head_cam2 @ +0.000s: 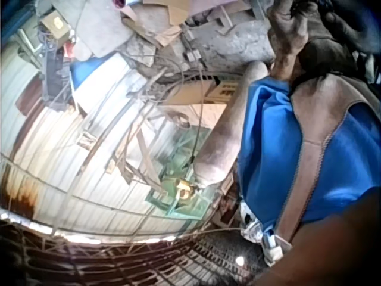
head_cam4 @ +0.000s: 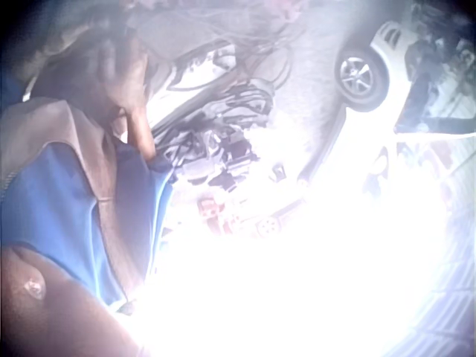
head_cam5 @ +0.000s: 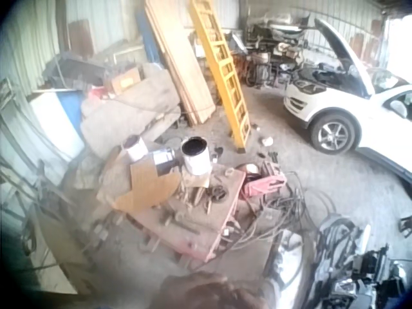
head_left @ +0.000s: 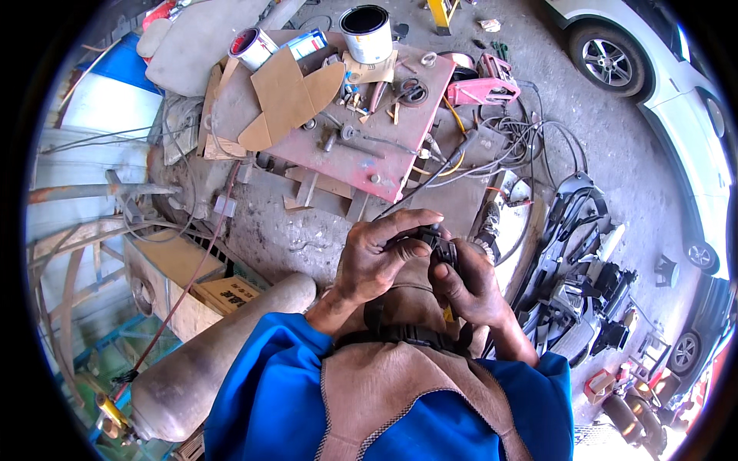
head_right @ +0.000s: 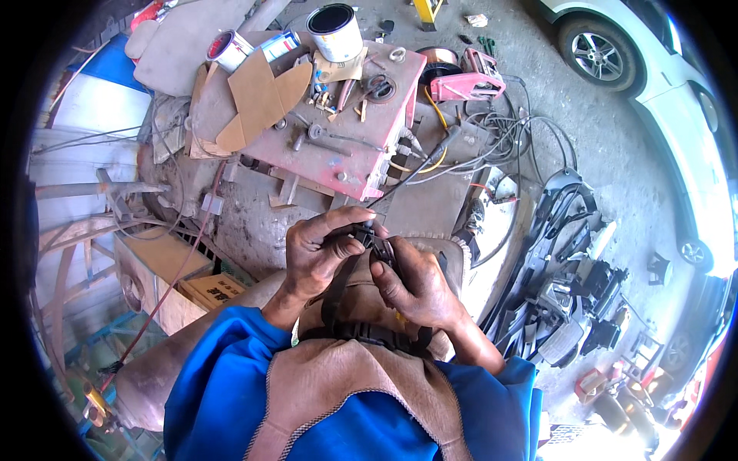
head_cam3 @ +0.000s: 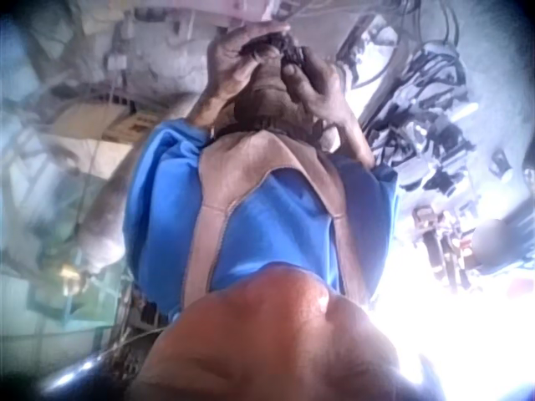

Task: The person manipulates a small black plastic component and its wire connector by hand and then attaches them to the front fender of a car.

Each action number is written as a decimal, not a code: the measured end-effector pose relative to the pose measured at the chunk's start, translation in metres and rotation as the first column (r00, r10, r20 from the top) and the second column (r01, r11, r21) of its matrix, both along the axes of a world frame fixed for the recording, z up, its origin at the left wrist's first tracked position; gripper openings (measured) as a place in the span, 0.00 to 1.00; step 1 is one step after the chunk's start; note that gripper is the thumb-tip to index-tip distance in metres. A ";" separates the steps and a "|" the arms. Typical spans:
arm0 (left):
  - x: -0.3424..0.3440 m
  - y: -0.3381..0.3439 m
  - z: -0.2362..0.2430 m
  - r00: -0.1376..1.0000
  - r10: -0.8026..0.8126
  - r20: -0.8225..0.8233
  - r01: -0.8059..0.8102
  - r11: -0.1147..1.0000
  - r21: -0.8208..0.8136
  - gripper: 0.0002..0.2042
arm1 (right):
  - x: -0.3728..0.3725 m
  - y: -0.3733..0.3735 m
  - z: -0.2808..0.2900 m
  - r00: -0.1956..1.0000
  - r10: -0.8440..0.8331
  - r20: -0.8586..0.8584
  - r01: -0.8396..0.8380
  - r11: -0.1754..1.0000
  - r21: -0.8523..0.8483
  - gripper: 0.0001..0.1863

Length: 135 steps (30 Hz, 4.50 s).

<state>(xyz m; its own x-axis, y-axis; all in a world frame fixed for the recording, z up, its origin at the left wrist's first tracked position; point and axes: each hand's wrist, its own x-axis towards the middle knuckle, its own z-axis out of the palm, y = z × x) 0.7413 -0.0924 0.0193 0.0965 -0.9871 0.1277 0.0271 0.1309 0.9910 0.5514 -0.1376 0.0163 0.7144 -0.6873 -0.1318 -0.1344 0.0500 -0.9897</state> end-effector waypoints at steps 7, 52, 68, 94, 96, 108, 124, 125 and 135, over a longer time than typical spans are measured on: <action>-0.001 -0.003 0.014 0.992 -0.003 -0.123 0.003 1.000 0.000 0.16 | 0.012 0.012 0.007 0.956 -0.291 0.034 0.277 0.859 -0.430 0.15; 0.006 -0.010 0.033 0.950 0.176 0.257 -0.122 0.969 -0.214 0.16 | 0.057 0.006 0.023 0.777 -0.542 0.322 0.618 0.755 -0.221 0.04; 0.017 -0.003 0.028 0.995 -0.021 0.097 0.006 0.989 0.145 0.17 | 0.017 -0.055 0.043 0.991 0.076 -0.115 -0.123 0.123 -0.985 0.20; 0.026 0.011 0.035 0.965 0.261 0.040 -0.256 0.962 -0.093 0.23 | 0.028 -0.007 0.050 0.990 -0.115 0.083 0.133 0.957 -0.259 0.13; 0.022 0.012 0.038 0.964 0.259 0.052 -0.251 0.959 -0.129 0.24 | 0.035 -0.006 0.050 0.986 -0.128 0.109 0.156 0.938 -0.309 0.11; 0.019 0.013 0.048 0.956 0.257 0.143 -0.230 0.956 -0.183 0.24 | 0.041 -0.005 0.055 0.996 -0.069 0.054 0.082 0.946 -0.313 0.09; 0.021 0.006 0.045 0.968 0.226 0.105 -0.204 0.961 -0.185 0.19 | 0.045 -0.005 0.049 0.997 -0.072 -0.005 0.064 0.909 -0.411 0.08; 0.021 0.006 0.045 0.973 0.214 0.088 -0.197 0.965 -0.171 0.19 | 0.045 -0.005 0.048 0.998 -0.070 -0.004 0.062 0.905 -0.420 0.08; 0.020 0.004 0.052 0.964 0.215 0.158 -0.194 0.971 -0.141 0.22 | 0.046 -0.002 0.044 0.997 -0.068 0.026 0.073 0.922 -0.379 0.07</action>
